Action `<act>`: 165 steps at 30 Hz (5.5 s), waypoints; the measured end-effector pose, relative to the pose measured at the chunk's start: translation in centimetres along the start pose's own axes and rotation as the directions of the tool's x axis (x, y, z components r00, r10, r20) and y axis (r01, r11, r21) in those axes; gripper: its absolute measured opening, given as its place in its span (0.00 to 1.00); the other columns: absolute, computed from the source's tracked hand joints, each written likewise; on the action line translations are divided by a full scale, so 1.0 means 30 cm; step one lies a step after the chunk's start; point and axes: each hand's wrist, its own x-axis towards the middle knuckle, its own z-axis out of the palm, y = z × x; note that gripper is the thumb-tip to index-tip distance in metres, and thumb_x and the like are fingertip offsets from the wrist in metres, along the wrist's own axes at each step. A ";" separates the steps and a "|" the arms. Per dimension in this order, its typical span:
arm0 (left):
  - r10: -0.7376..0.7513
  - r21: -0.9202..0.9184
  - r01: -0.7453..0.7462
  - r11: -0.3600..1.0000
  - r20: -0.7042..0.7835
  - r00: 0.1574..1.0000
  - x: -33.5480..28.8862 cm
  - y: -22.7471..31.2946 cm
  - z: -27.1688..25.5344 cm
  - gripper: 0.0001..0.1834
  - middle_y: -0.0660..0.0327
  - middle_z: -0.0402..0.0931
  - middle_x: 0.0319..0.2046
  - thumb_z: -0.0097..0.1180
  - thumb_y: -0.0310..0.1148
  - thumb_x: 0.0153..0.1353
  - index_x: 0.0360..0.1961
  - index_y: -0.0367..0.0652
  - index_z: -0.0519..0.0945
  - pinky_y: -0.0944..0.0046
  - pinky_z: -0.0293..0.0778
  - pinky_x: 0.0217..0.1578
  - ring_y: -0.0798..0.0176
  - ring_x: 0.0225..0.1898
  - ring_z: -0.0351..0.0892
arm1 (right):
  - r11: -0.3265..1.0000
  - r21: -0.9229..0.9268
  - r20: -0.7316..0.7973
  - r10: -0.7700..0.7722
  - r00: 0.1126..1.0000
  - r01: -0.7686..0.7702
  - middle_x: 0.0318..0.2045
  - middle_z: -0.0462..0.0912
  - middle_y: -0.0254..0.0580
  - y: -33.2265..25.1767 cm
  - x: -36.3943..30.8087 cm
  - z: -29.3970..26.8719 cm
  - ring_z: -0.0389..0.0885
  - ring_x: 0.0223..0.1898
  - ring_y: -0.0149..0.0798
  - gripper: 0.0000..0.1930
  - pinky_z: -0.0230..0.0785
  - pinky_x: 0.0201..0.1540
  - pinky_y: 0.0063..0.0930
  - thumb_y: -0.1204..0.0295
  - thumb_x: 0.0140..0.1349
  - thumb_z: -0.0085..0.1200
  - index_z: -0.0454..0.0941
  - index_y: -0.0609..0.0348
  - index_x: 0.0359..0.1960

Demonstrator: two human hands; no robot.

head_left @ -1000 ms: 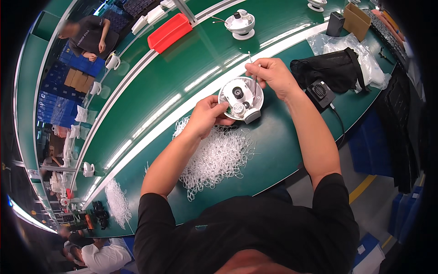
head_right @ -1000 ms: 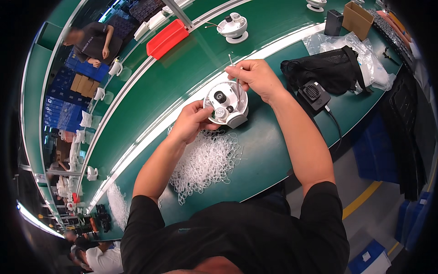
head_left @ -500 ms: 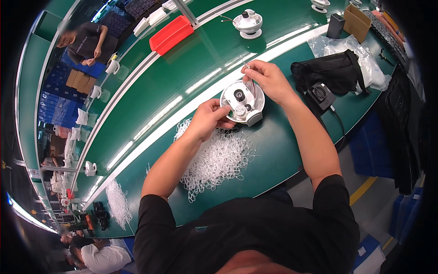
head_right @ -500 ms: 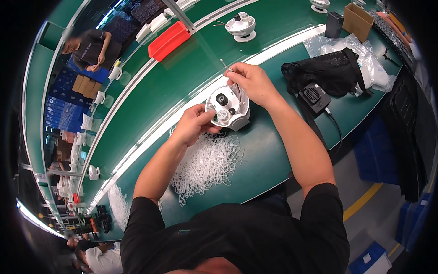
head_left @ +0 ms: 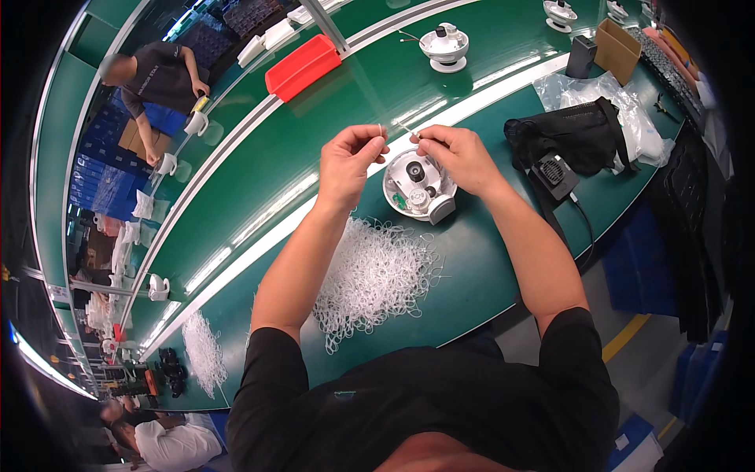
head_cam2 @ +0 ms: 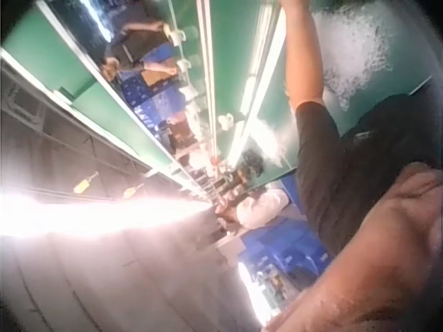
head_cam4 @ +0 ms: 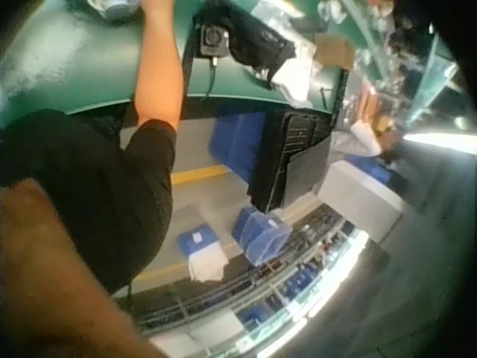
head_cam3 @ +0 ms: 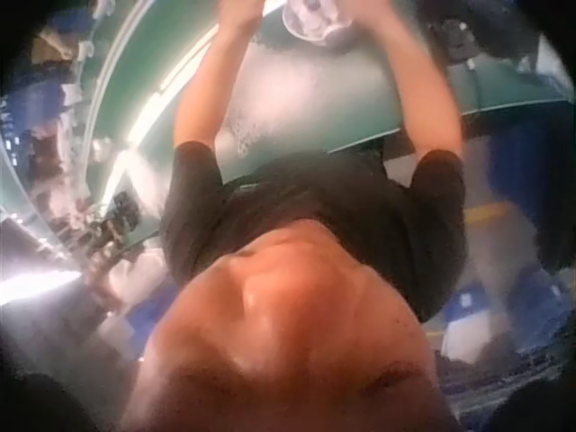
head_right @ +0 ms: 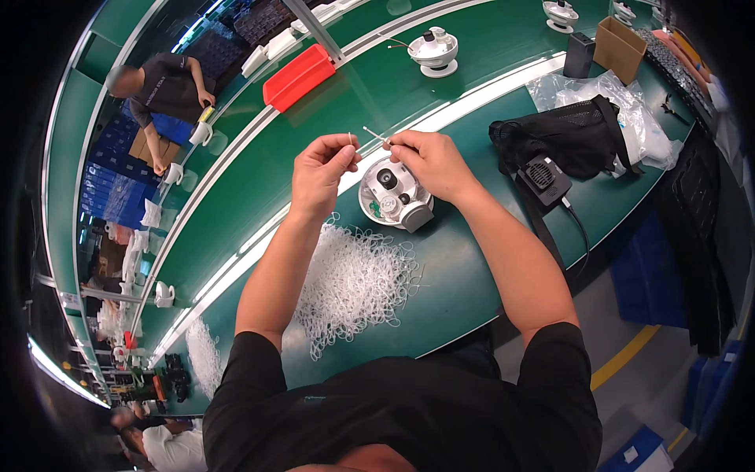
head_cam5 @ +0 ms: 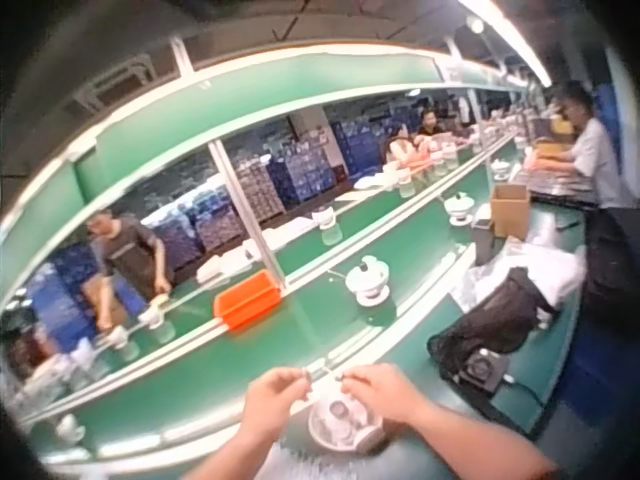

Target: The person assembles small white electronic components on a green factory table. They pick up a white cable tie, thread it through a circular white device, and secure it by hand. The person repeats this process, handling multiple components and ties, while other workers are visible in the background.

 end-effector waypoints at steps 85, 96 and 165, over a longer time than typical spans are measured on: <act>-0.421 -0.342 0.276 0.898 -0.488 0.765 0.194 -0.161 -0.499 0.18 0.38 0.76 0.48 0.46 0.27 0.72 0.52 0.18 0.68 0.59 0.88 0.38 0.46 0.42 0.84 | 0.946 -0.323 -0.225 -0.061 0.972 -0.015 0.39 0.84 0.41 0.288 0.072 -0.030 0.79 0.32 0.36 0.11 0.72 0.40 0.29 0.66 0.65 0.60 0.81 0.60 0.43; -0.089 0.181 0.220 0.959 -0.543 0.835 -0.297 0.050 -0.726 0.17 0.57 0.80 0.35 0.63 0.40 0.67 0.44 0.35 0.78 0.67 0.79 0.29 0.65 0.30 0.82 | 0.960 -0.280 -0.147 -0.065 0.987 0.021 0.36 0.82 0.28 0.424 0.123 -0.084 0.74 0.34 0.23 0.10 0.68 0.42 0.18 0.66 0.70 0.59 0.84 0.59 0.45; -0.166 -0.573 -0.068 0.817 -0.347 0.923 -0.838 0.057 -0.392 0.06 0.53 0.82 0.41 0.56 0.22 0.68 0.45 0.36 0.76 0.69 0.82 0.31 0.67 0.32 0.82 | 0.993 0.089 0.398 -0.107 0.911 0.078 0.34 0.86 0.43 -0.258 -0.350 0.733 0.88 0.37 0.40 0.10 0.79 0.40 0.30 0.79 0.58 0.65 0.79 0.62 0.40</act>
